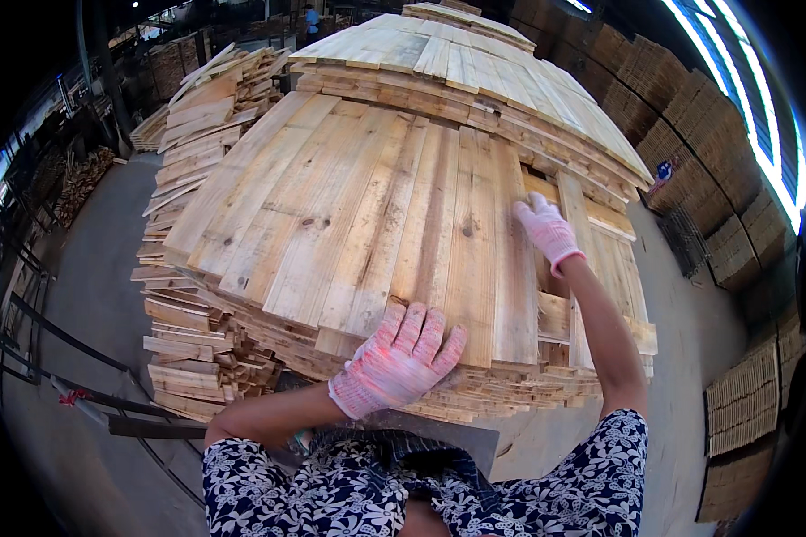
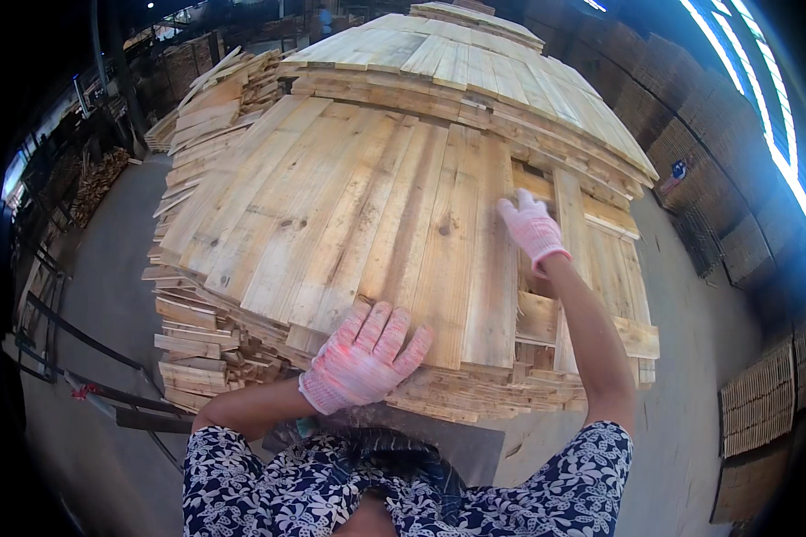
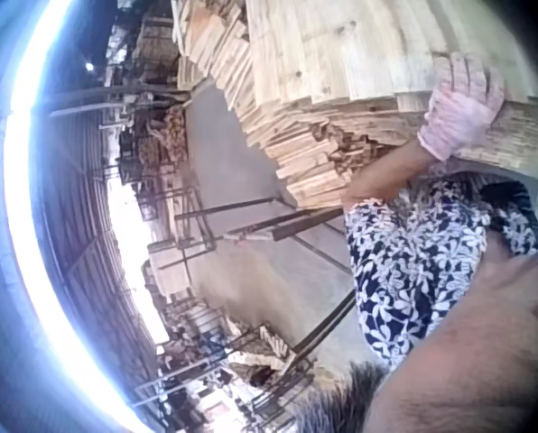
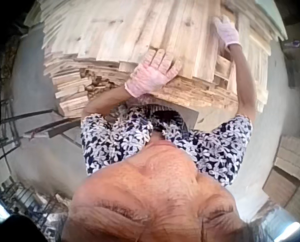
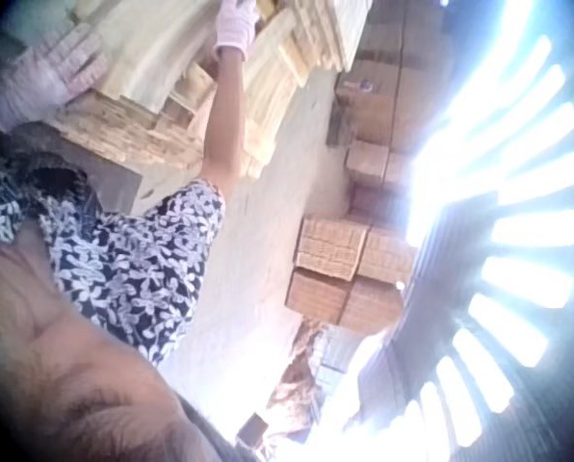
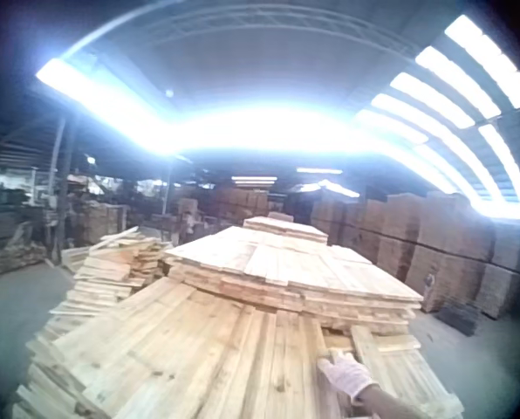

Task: The person repeatedly picks up small bundles of wooden planks from a large pile and places them onto a growing stack. They wear pink gloves and handle the planks by hand, moving between two piles in a warehouse setting.

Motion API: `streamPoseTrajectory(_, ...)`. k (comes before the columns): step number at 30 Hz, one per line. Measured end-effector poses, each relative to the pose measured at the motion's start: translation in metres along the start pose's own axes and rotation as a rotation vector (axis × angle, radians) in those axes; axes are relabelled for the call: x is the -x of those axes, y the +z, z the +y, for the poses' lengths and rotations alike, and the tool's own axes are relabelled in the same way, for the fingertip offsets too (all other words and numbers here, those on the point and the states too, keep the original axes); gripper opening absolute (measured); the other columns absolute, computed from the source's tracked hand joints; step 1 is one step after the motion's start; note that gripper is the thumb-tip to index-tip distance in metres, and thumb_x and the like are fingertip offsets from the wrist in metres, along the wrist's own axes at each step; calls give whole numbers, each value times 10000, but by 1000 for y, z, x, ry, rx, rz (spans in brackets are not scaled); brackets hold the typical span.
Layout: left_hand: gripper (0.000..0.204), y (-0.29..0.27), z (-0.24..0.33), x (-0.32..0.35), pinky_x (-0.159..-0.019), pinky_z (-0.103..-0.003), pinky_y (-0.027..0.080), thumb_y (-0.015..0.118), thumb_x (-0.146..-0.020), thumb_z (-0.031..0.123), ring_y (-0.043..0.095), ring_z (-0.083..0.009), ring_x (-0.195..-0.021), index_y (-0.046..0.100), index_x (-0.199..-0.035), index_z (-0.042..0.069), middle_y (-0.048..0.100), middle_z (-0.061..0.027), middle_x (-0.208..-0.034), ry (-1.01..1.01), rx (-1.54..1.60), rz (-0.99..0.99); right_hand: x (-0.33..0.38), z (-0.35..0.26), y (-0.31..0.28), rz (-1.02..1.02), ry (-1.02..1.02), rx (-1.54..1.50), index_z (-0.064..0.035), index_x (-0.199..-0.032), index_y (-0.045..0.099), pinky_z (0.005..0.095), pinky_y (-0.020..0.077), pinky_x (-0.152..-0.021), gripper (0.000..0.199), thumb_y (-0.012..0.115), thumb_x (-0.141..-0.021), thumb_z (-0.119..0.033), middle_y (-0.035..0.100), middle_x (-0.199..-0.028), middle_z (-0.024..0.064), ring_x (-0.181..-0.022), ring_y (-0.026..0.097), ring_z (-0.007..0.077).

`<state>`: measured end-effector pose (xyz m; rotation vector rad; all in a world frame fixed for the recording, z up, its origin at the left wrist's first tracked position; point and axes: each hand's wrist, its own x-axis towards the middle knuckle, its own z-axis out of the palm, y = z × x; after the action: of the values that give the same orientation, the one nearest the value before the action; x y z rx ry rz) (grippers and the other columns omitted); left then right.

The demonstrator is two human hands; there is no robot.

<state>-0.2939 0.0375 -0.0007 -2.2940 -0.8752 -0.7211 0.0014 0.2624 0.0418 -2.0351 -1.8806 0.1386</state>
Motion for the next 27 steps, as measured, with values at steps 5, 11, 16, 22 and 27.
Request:
streamPoseTrajectory(5, 552, 14, -4, -5, -948, -513, 492, 694, -835, 469, 611, -380, -1068, 596, -1233, 99, 610, -206, -1135, -31, 76, 51, 16, 63, -55, -11, 271, 265, -139, -1415, 513, 505, 425, -1051, 581, 416, -990, -522, 528, -1414, 287, -1297, 515, 452)
streamPoseTrajectory(11, 554, 28, -18, -14, -915, -511, 492, 693, -842, 507, 603, -402, -1064, 597, -1212, 107, 604, -225, -1140, -29, 172, 120, -23, 31, 21, -26, 55, 107, -202, -1348, 554, 546, 447, -1026, 475, 392, -1004, -486, 622, -1302, 235, -1237, 556, 452)
streamPoseTrajectory(16, 511, 14, -34, 0, -1008, -484, 452, 686, -860, 494, 587, -343, -1158, 608, -1236, 157, 608, -169, -1201, -39, 320, -32, -25, 70, 30, -88, -287, -214, -97, -1431, 518, 389, 390, -1113, 507, 412, -1030, -389, 535, -1470, 163, -1351, 505, 337)
streamPoseTrajectory(22, 590, -14, -99, 69, -1098, -492, 391, 587, -886, 650, 582, -317, -1206, 636, -1273, 208, 622, -108, -1244, -208, -57, 100, 79, 33, -24, 319, -140, 42, -82, -1469, 516, 387, 403, -1090, 495, 511, -1029, -309, 539, -1402, 209, -1262, 542, 314)
streamPoseTrajectory(27, 539, 18, -110, 51, -979, -461, 478, 572, -893, 652, 639, -278, -1108, 669, -1160, 195, 667, -58, -1082, -278, 38, -20, 203, -64, -20, 612, -340, -92, 24, -1410, 543, 353, 505, -984, 416, 561, -1014, -106, 556, -1290, 208, -1127, 600, 284)
